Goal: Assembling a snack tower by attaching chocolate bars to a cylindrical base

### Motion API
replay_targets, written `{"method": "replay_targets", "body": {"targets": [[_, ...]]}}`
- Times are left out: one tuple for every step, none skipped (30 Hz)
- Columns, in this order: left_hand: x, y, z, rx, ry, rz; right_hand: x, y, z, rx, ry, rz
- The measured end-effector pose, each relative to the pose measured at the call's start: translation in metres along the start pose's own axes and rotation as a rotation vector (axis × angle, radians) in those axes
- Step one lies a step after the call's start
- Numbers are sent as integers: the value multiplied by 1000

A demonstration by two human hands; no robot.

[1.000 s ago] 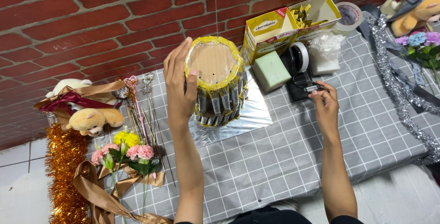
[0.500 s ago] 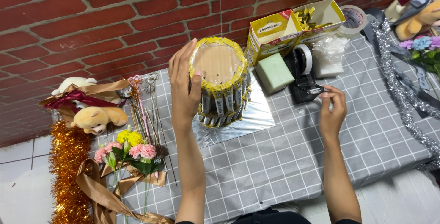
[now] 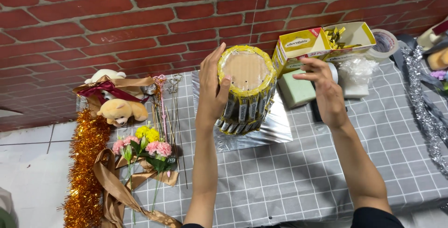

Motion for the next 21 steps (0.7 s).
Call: {"method": "replay_targets", "body": {"targets": [[-1, 0, 0, -4, 1, -4, 2, 5, -16, 3, -5, -3], [-1, 0, 0, -4, -1, -5, 4, 12, -32, 67, 33, -22], [-1, 0, 0, -5, -4, -6, 5, 18, -48, 132, 71, -41], [-2, -1, 0, -9, -4, -10, 8, 25, -63, 135, 67, -43], [-3, -1, 0, -6, -11, -3, 10, 33, -78, 195, 103, -51], [-4, -2, -1, -2, -19, 4, 12, 41, -93, 256, 139, -57], [-5, -2, -1, -6, -18, 1, 12, 45, -102, 258, 135, -59], [-5, -3, -1, 1, -12, 7, 11, 50, -111, 327, 188, -62], [-5, -3, 0, 10, -7, 13, 10, 56, -120, 395, 242, -66], [-4, -4, -1, 7, -7, 10, 12, 59, -125, 397, 240, -68], [-2, -4, -1, 2, -15, 28, 13, 62, -129, 409, 283, -122], [-1, -4, -1, -3, -23, 46, 14, 65, -134, 420, 327, -177], [-1, -4, -1, -4, -23, 45, 13, 65, -136, 422, 325, -177], [-1, -3, -1, -6, -23, 57, 11, 66, -137, 433, 330, -184], [-1, -3, -1, -7, -25, 69, 9, 66, -138, 444, 336, -191], [0, -3, 0, -8, -26, 69, 7, 66, -139, 446, 336, -192], [1, -3, 0, -7, -31, 76, 4, 66, -139, 462, 345, -202], [1, -2, 0, -6, -36, 84, 2, 65, -140, 478, 354, -212], [-1, -3, 0, -6, -37, 84, 0, 65, -140, 478, 355, -213], [-3, -4, 0, -12, -41, 97, -3, 65, -140, 492, 365, -223], [-5, -5, 0, -19, -46, 111, -5, 64, -139, 506, 375, -232]]}}
Point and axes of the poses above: each hand's wrist, its own z-axis away from the middle knuckle, its own y-axis out of the palm, x = y × z, the point moved 2 cm from there along -z, towards the middle knuckle, and after that the axes turned 6 degrees about x, right-handed, at the moved point
